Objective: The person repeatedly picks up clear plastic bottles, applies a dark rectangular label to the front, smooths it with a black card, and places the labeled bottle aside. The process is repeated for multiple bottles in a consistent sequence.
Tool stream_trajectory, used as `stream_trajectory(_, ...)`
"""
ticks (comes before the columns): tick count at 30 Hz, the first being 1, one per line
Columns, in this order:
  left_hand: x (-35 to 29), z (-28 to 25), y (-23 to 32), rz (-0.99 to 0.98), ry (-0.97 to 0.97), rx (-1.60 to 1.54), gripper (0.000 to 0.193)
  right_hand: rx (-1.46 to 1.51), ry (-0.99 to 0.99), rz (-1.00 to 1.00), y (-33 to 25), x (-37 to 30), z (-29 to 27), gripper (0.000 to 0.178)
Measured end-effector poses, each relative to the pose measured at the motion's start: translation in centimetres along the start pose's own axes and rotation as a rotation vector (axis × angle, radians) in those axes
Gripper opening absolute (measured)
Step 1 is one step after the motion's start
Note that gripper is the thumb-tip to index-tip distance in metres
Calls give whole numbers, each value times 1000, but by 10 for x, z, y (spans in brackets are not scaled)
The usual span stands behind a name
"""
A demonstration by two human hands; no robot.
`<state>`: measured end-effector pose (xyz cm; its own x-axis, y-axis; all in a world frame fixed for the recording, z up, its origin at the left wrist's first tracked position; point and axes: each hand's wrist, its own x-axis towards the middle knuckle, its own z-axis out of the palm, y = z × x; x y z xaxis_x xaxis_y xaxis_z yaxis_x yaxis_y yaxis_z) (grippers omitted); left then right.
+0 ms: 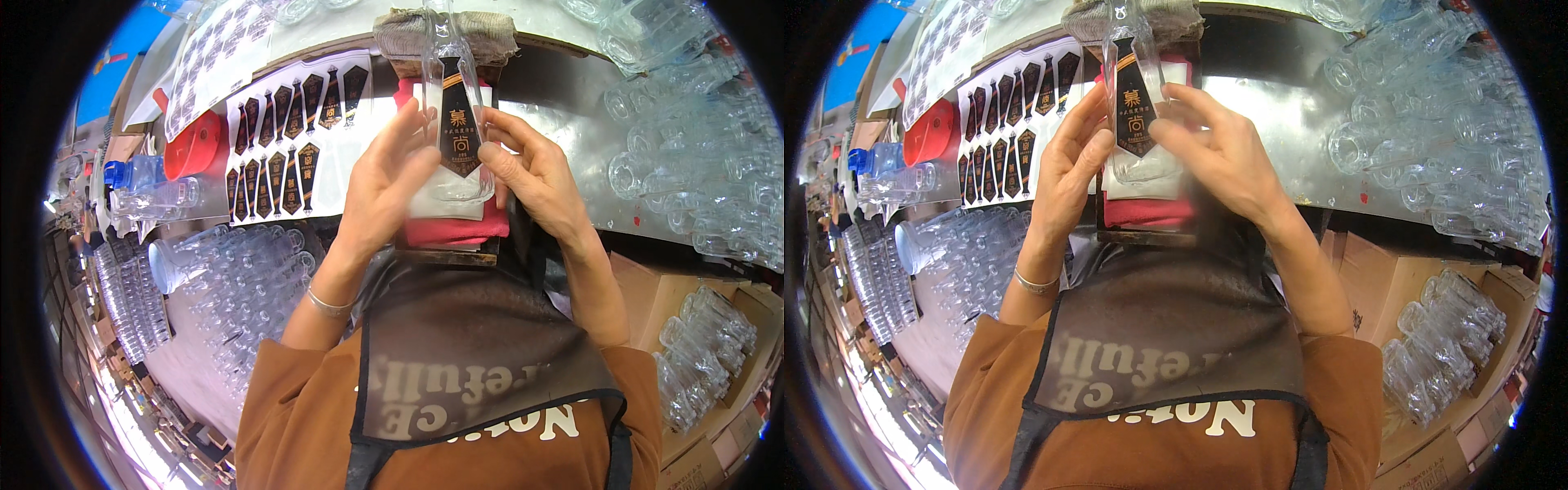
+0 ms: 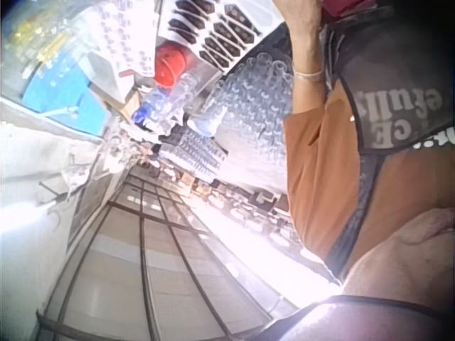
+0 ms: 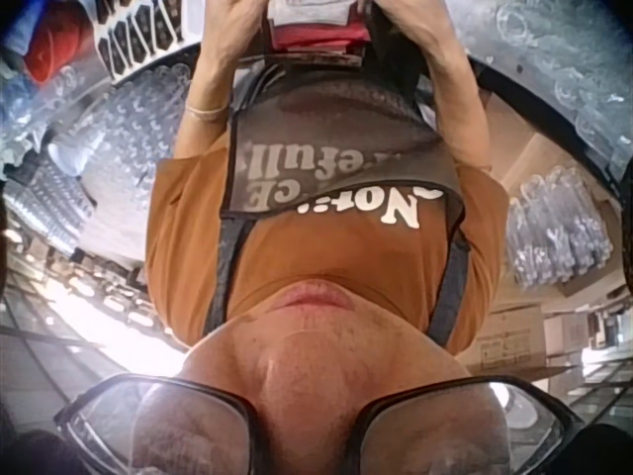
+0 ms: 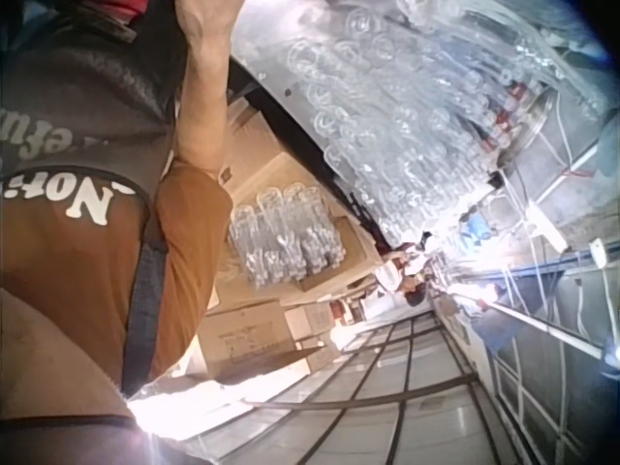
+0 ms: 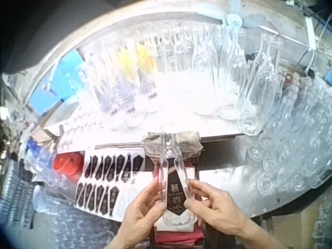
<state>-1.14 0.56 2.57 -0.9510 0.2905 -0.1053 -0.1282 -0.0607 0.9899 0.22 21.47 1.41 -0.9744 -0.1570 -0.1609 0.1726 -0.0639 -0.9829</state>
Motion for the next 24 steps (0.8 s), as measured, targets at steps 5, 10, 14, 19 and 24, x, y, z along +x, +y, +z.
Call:
stream_trajectory(5, 2, -1, -3, -2, 17, 15, 60, -95, 32, -49, -3, 0, 6, 58)
stream_trajectory(10, 2, -1, -3, -5, 21, -13, 60, -89, 38, -50, -3, -1, 6, 58)
stream_trajectory(14, 3, -2, -3, -28, 16, -15, 60, -62, 31, -52, -3, -1, 6, 59)
stream_trajectory(19, 2, -2, -3, -13, 25, 30, 61, -129, 3, -32, -2, 0, 4, 56)
stream_trajectory(24, 2, 0, -2, 0, 29, 20, 61, 42, -1, -25, 3, 1, 2, 52)
